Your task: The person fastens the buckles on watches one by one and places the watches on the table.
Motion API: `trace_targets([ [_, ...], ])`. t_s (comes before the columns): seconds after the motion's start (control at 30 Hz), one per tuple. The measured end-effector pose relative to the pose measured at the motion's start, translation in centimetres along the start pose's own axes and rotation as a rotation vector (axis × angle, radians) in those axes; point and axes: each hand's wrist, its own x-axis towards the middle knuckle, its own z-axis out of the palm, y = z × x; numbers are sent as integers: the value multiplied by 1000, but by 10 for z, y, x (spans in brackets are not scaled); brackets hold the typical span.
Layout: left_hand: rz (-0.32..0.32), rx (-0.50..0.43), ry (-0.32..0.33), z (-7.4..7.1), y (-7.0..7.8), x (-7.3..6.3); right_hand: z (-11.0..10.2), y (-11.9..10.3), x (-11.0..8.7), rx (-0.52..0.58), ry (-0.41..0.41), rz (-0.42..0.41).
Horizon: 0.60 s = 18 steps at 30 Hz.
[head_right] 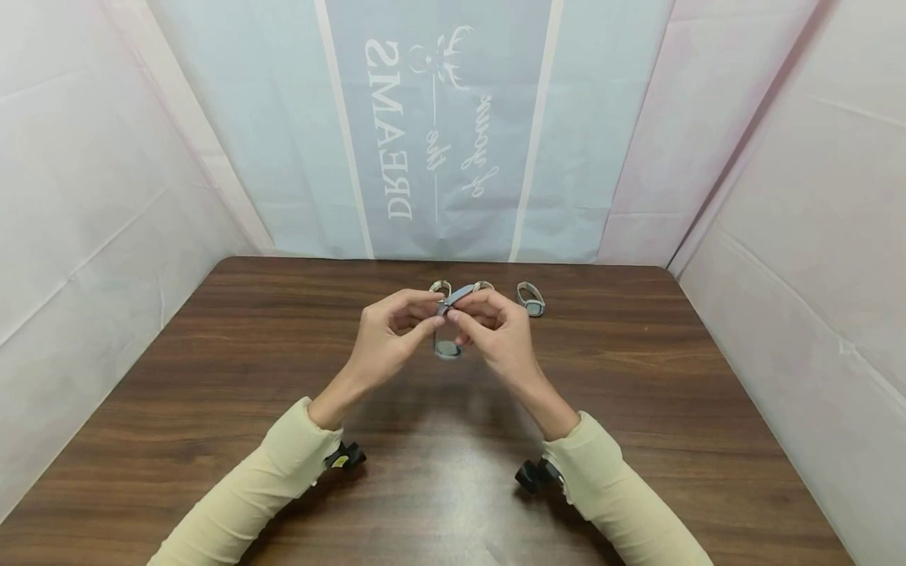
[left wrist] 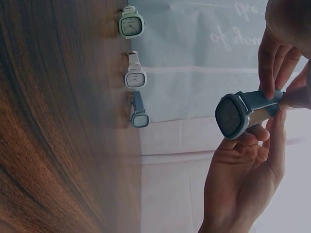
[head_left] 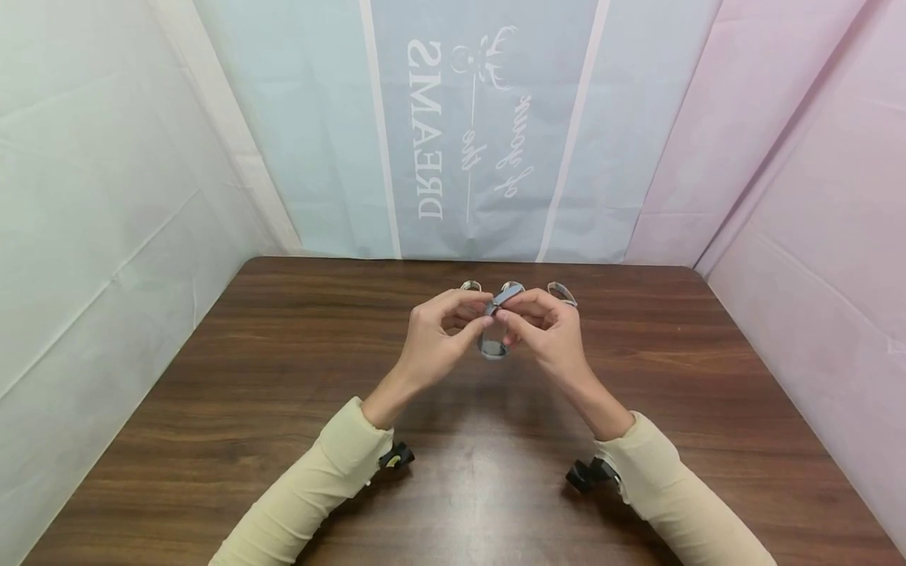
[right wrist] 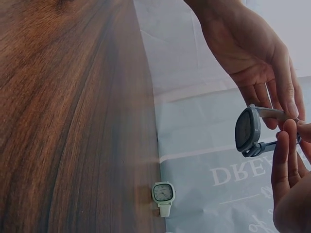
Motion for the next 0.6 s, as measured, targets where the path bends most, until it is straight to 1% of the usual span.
trace_targets([
  [0.17, 15, 4, 5, 1, 0, 0, 0, 0, 0, -33, 0, -19],
  [0.33, 32, 3, 15, 0, -1, 0, -1, 1, 0, -42, -3, -27],
  [0.5, 25, -2, 22, 1, -2, 0, -1, 2, 0, -39, -18, -33],
  [0.6, 8, -14, 21, 1, -2, 0, -1, 2, 0, -35, -26, -40],
])
